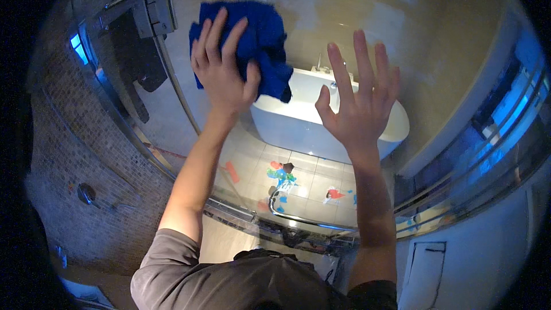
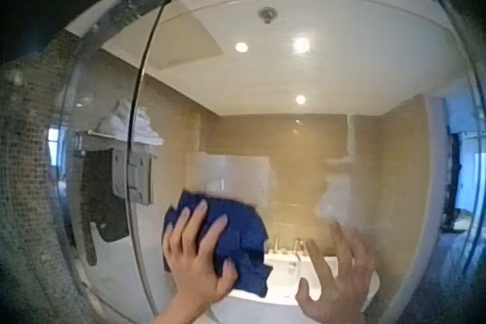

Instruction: The person wipes the glass shower door and the surrounding tiled wall using a blue cloth. They systematically clean the vertical glass surface and the adjacent wall area, moving the cloth in broad strokes to remove moisture or residue.

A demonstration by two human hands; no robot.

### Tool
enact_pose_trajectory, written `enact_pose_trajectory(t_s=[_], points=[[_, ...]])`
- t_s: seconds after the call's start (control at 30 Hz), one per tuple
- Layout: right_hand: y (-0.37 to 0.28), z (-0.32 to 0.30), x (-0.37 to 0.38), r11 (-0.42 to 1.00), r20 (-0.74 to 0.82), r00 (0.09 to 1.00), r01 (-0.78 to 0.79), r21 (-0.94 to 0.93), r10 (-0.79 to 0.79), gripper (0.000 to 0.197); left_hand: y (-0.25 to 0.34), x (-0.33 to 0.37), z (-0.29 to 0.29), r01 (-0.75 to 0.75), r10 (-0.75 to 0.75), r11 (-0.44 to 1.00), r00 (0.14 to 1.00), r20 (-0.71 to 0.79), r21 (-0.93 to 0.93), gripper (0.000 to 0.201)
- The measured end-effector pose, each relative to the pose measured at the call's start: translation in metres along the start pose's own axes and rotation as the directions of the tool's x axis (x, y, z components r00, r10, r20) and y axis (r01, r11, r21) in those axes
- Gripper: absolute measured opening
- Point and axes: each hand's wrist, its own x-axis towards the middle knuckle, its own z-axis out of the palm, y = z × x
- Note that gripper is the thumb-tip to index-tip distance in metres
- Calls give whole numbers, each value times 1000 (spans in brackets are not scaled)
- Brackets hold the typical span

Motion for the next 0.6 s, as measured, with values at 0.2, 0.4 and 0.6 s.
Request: enact_pose_trajectory(t_s=[0.2,0.4,0.6], points=[[-5,3,6,999,-14,1000,-13,39,14,64,5,-25,-7,-19,18,1000,997,78,7,56],[-1,-2,2,1000,15,1000,-20,3,20,63,7,75,-5,-94,93,995,996,-6,-21,54],[-4,-2,4,1000,25,1000,-19,14,18,61,3,72,10,-74,76,997,984,-163,14,56]])
